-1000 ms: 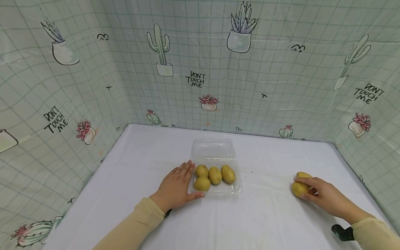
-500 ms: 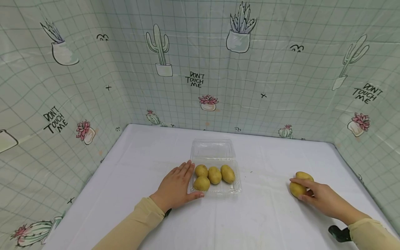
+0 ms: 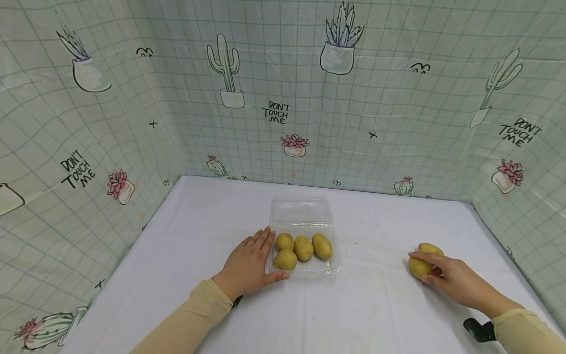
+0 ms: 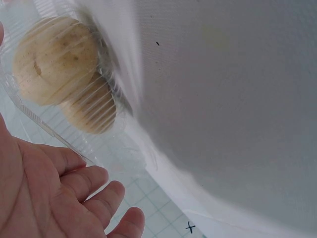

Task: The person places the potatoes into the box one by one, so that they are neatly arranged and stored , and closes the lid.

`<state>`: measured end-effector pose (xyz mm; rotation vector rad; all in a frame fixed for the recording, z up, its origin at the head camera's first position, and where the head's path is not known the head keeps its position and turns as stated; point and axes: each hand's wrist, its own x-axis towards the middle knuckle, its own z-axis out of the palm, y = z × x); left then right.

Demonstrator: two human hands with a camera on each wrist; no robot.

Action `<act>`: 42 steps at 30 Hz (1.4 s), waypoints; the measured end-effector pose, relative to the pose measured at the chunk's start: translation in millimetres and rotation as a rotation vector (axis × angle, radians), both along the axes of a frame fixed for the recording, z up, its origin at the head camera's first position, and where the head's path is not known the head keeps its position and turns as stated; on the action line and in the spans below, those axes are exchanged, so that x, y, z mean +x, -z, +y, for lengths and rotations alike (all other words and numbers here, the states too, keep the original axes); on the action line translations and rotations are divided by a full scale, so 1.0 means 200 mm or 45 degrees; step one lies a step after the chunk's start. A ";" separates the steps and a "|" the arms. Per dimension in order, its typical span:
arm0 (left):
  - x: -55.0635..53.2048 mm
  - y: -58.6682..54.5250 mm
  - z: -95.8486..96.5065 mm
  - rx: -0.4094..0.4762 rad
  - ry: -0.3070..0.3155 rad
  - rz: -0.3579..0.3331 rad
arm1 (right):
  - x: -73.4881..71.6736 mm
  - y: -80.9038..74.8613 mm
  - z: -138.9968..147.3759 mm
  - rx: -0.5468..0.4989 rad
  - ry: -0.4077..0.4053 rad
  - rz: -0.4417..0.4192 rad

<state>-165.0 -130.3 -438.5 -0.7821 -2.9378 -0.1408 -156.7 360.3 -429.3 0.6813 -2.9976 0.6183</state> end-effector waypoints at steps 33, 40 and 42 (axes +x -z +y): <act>0.00 0.00 0.00 -0.006 -0.003 0.002 | -0.10 -0.20 -0.35 -0.221 -0.177 -0.086; 0.00 0.00 0.00 -0.004 -0.006 0.001 | -0.12 -0.23 -0.42 -0.175 -0.157 -0.153; 0.00 0.00 0.00 -0.001 -0.004 0.002 | -0.13 -0.23 -0.45 -0.213 -0.193 -0.168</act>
